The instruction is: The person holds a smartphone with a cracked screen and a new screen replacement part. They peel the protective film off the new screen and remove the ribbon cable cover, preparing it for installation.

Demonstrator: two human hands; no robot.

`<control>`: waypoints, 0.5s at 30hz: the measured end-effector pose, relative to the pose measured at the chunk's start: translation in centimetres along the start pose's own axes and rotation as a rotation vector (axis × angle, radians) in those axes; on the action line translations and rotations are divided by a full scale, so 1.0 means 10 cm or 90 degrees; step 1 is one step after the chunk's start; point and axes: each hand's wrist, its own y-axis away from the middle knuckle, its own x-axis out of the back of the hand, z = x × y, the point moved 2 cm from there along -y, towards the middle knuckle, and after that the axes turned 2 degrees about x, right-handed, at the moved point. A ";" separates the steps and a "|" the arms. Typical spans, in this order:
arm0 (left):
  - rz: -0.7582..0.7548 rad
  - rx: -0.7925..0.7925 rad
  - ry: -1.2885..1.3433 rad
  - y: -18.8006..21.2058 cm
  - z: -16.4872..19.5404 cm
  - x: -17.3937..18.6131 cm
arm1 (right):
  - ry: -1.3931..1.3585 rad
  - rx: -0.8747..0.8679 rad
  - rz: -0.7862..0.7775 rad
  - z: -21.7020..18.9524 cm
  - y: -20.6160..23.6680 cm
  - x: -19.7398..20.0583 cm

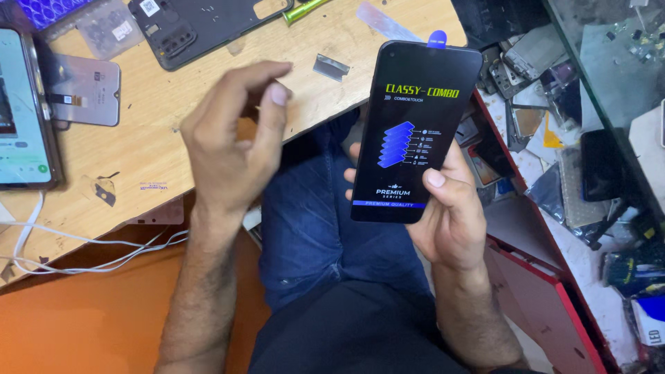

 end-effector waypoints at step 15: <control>0.011 0.105 0.028 0.08 -0.38 0.12 | 0.065 0.030 0.056 0.14 0.00 0.02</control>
